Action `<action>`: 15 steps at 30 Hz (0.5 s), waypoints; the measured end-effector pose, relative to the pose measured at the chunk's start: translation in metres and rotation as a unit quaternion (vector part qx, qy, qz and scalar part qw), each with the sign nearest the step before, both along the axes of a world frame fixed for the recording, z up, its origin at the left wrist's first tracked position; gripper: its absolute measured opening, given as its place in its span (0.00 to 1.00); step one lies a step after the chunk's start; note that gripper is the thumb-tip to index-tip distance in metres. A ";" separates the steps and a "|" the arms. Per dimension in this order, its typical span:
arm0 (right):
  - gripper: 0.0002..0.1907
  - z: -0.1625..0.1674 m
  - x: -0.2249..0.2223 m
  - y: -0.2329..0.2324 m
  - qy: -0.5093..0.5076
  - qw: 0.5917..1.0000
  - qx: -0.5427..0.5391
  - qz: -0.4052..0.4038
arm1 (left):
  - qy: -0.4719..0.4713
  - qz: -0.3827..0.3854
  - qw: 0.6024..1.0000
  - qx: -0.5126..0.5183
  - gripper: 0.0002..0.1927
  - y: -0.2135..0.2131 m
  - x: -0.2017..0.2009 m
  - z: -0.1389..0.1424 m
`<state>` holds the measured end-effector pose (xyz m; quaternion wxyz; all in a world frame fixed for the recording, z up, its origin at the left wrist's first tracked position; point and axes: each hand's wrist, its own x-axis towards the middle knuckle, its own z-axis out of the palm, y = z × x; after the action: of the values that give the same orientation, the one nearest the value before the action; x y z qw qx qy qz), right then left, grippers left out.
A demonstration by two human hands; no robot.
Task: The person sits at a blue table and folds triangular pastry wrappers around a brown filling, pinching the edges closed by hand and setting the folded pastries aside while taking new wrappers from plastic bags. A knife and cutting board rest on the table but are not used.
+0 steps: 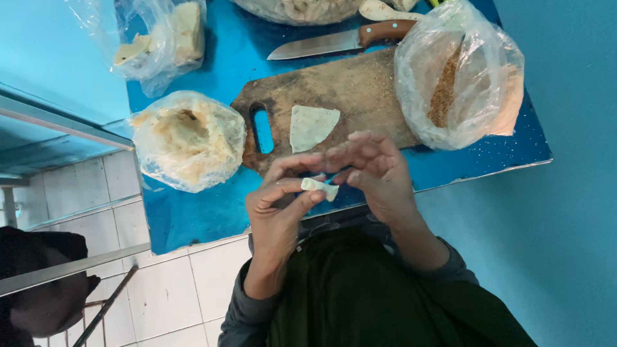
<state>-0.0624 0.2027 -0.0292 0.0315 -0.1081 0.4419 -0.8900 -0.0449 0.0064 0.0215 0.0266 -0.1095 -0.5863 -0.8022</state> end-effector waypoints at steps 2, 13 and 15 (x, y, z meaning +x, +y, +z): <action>0.26 -0.005 0.002 -0.001 0.029 0.999 0.011 -0.013 | 0.004 -0.006 1.000 0.017 0.09 0.001 0.001 -0.005; 0.18 -0.016 0.010 0.002 -0.038 0.993 -0.069 0.091 | 0.015 -0.007 0.998 0.064 0.11 0.013 0.006 -0.022; 0.18 -0.006 0.012 0.001 -0.049 0.991 -0.068 0.105 | 0.031 0.009 0.999 0.023 0.12 0.010 0.009 -0.020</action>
<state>-0.0504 0.2032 -0.0356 0.1389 -0.1121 0.3649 -0.9138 -0.0361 0.0165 0.0016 0.0546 -0.1287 -0.5677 -0.8113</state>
